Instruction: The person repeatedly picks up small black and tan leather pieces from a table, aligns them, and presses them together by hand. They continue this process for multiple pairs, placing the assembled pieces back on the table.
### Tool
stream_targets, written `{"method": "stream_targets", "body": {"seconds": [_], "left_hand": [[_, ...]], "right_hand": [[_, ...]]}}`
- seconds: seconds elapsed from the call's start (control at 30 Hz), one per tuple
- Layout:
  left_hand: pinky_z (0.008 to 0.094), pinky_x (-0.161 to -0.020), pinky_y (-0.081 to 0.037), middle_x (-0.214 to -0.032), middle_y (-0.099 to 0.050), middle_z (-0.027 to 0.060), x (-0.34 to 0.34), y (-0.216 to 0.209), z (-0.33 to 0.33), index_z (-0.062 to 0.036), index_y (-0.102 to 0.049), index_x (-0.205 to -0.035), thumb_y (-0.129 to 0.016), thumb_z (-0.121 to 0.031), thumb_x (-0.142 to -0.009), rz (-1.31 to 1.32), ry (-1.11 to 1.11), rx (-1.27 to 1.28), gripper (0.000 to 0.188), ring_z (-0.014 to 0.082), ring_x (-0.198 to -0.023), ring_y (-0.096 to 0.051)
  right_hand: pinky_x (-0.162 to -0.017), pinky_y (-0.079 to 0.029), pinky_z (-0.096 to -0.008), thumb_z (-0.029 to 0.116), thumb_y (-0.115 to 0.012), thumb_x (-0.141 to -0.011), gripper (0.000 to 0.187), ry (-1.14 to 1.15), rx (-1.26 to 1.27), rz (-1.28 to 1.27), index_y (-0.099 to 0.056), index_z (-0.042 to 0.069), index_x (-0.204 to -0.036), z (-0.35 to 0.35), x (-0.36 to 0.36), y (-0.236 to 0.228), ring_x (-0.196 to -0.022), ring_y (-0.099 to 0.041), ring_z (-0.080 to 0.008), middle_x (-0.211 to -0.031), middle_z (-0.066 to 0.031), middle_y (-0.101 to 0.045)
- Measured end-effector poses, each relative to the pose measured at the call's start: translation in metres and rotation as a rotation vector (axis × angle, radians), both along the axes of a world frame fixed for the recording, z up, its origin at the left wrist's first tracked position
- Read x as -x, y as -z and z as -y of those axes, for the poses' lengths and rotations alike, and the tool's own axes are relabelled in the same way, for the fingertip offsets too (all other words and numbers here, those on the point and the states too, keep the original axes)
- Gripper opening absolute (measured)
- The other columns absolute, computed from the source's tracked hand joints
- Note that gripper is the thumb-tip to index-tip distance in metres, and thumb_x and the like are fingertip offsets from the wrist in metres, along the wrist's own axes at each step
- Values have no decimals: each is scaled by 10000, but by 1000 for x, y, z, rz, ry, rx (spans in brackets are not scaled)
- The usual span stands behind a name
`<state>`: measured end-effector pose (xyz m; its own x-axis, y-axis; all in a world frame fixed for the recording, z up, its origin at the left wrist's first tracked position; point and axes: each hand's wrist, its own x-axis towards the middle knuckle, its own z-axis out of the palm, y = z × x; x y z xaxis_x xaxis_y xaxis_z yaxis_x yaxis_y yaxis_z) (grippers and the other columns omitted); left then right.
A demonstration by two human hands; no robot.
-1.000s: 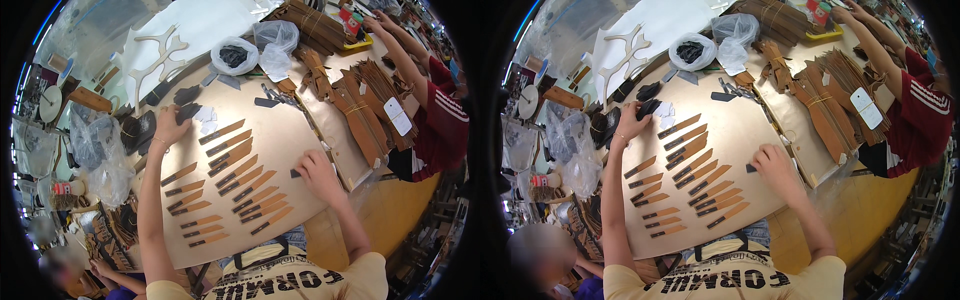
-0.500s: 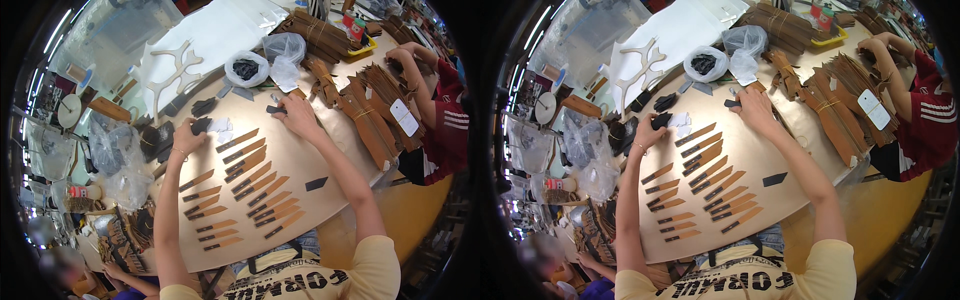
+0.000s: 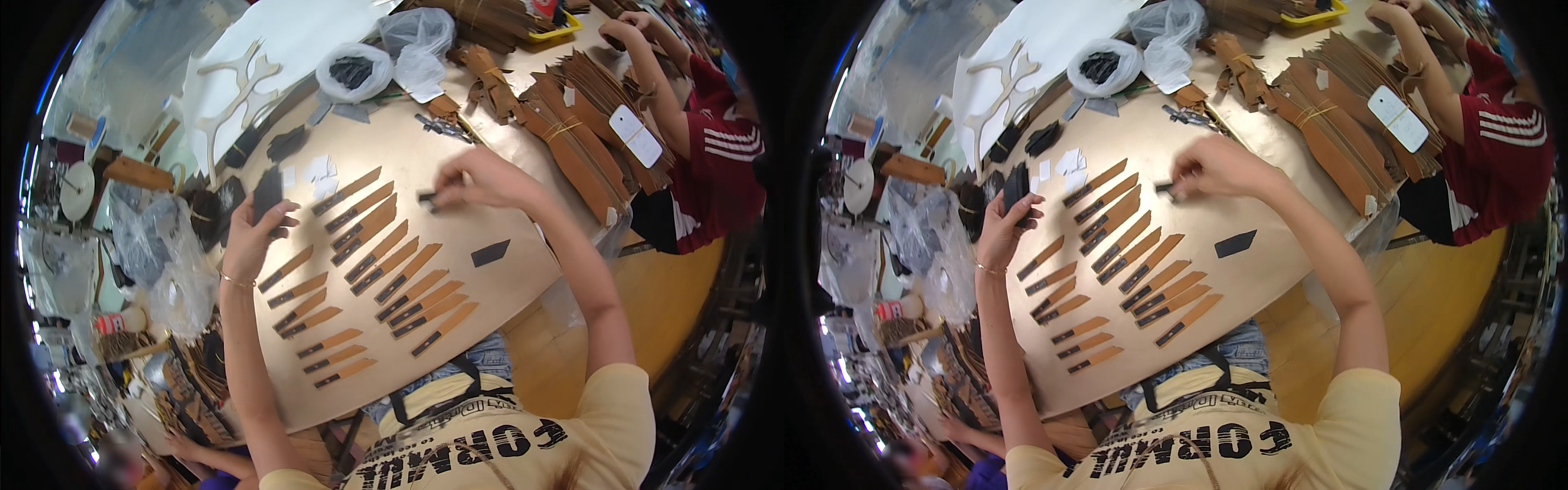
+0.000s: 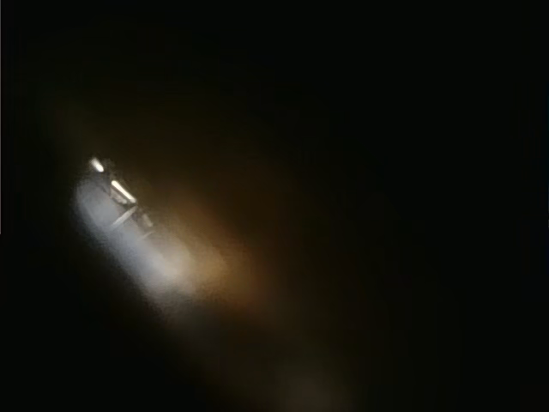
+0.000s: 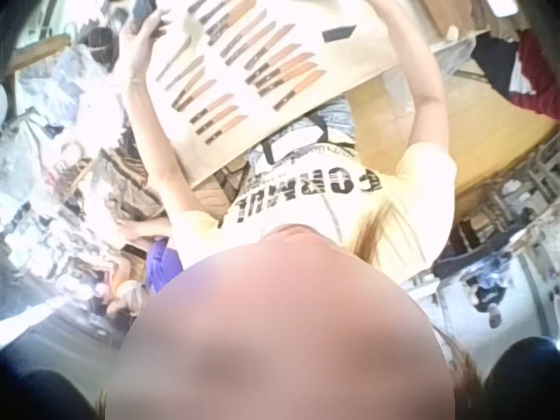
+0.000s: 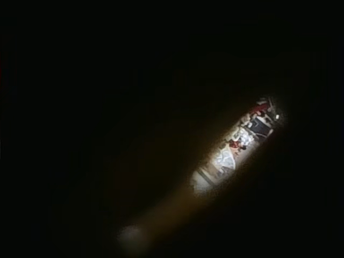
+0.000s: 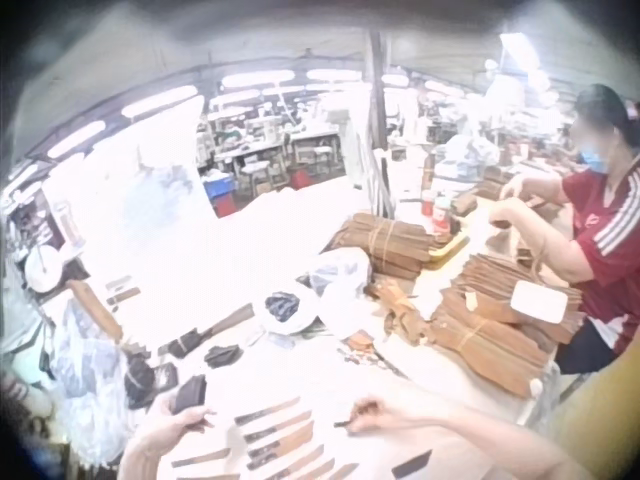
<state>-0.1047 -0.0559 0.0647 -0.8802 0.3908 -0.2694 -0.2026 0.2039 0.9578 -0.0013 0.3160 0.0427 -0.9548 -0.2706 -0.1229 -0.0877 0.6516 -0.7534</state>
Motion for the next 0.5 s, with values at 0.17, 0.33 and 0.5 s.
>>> {"method": "stream_targets", "body": {"seconds": [0.17,0.33,0.5], "left_hand": [[249,-650,-537,-1000,-697,101,-64,-1,-27,23,-516,-1289,-686,-193,-925,220,189,-172,456,132,-796,-669],[243,-652,-546,-1016,-682,144,-107,0,-51,44,-442,-1353,-707,-193,-924,426,214,-288,558,151,-818,-680],[259,-660,-546,-1009,-677,136,-126,-3,-50,40,-435,-1368,-702,-213,-930,405,159,-300,572,147,-805,-672]], "right_hand": [[-711,-486,-336,211,-770,-813,183,28,-85,-96,-772,89,-949,-6,-61,15,-768,-629,-228,-796,-72,-680],[-761,-463,-333,178,-791,-784,218,184,-169,-260,-779,130,-996,9,-102,25,-884,-576,-208,-915,-38,-625],[-827,-456,-321,147,-782,-797,241,262,-184,-392,-766,110,-1035,20,-119,30,-954,-552,-211,-976,-60,-595]]}}
